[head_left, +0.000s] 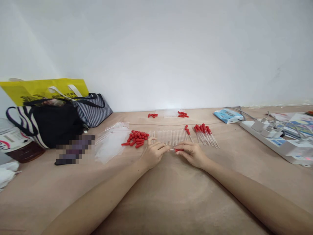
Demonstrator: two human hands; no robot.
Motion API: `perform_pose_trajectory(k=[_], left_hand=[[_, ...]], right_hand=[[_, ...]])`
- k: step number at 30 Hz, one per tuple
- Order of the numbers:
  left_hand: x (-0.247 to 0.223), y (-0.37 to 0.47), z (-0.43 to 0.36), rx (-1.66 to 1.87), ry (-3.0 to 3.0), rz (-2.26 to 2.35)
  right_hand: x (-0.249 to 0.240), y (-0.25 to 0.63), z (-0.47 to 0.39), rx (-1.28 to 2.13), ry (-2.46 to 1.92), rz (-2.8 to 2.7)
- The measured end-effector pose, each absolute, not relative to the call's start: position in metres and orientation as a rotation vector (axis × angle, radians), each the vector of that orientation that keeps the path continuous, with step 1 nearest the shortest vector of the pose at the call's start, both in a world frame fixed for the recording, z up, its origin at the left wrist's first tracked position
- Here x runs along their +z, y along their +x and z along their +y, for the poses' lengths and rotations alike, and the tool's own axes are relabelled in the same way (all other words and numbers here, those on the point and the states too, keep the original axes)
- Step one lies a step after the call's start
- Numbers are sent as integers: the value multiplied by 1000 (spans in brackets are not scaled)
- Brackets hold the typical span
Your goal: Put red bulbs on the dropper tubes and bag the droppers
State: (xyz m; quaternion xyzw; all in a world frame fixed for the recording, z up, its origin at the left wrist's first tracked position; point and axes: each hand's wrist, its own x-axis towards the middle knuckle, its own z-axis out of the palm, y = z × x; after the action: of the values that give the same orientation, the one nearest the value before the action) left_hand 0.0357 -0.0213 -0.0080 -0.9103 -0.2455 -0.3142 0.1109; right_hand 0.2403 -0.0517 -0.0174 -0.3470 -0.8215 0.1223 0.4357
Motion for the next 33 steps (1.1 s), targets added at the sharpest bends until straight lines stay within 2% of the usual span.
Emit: perform_pose_trajectory(k=[16, 33], left_hand=[[-11, 41, -25, -932, -2662, -653], [-12, 43, -25, -922, -2680, -728]], right_hand=[[-21, 238, -48, -70, -779, -2187], [-19, 231, -41, -68, -863, -2222]])
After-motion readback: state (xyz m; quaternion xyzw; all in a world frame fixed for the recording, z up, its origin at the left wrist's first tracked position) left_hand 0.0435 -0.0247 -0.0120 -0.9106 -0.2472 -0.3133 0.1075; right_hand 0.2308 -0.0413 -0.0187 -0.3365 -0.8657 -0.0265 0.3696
